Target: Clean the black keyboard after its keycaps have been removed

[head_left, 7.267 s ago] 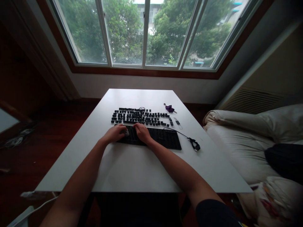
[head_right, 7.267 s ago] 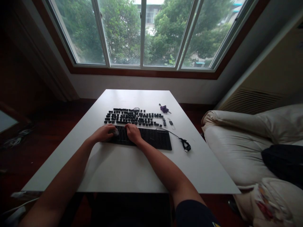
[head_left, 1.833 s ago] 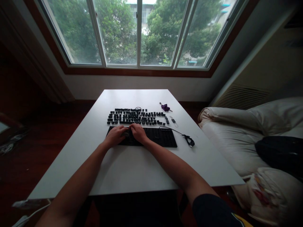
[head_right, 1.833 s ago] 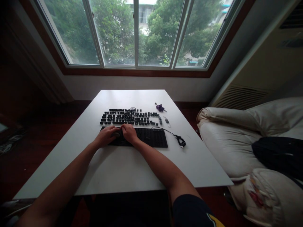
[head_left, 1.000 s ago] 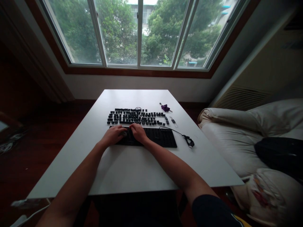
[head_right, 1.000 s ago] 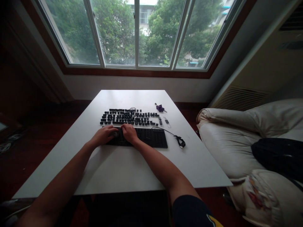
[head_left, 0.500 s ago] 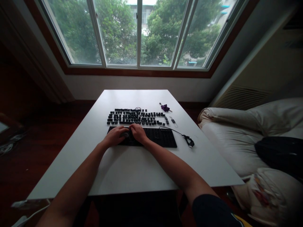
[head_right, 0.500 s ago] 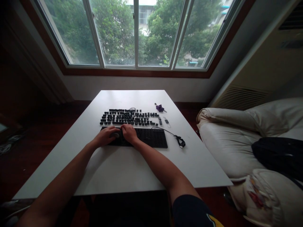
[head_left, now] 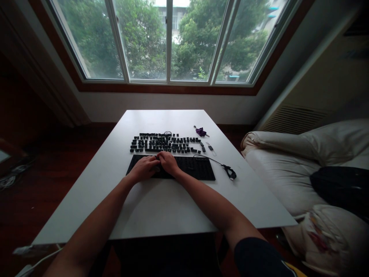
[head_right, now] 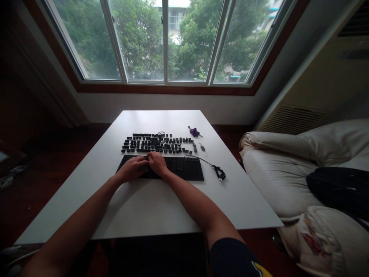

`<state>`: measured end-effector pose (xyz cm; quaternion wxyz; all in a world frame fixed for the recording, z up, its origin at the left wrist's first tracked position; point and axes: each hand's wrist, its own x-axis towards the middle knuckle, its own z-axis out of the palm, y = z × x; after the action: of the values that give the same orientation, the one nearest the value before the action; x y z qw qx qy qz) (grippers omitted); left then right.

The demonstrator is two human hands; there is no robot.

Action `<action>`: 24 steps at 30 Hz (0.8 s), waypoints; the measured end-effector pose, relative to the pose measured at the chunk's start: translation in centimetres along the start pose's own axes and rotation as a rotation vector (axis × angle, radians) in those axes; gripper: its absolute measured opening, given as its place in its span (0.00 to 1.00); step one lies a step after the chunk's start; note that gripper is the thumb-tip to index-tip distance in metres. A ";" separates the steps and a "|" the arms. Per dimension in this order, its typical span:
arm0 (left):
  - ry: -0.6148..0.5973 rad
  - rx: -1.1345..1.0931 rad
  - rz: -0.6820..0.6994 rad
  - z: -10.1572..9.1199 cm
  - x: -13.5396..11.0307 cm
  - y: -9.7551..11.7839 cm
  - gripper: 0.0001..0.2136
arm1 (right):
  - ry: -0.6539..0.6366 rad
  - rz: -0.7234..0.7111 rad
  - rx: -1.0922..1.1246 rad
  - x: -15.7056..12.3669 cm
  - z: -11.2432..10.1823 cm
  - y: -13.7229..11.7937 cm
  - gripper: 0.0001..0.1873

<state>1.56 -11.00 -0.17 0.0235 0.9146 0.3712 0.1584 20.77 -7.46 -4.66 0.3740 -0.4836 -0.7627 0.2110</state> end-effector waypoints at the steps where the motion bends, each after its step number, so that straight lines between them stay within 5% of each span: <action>1: -0.004 -0.001 0.017 0.1 0.1 0.3 0.21 | -0.003 0.004 -0.001 0.0 0.0 0.0 0.13; 7: 0.020 0.058 -0.141 -0.6 -0.6 -1.5 0.21 | 0.003 0.004 -0.021 0.0 0.0 -0.2 0.13; 15: 0.194 0.094 -0.379 -0.5 -1.3 -3.3 0.23 | 0.011 0.008 0.017 0.0 -0.2 -0.3 0.12; 24: 0.007 -0.112 -0.094 -0.5 -0.4 -1.0 0.20 | 0.034 0.036 0.055 0.0 -0.3 -0.5 0.13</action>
<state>0.43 -10.57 0.01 0.0809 0.8929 0.4043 0.1811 20.69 -7.70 -4.18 0.3963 -0.4901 -0.7414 0.2303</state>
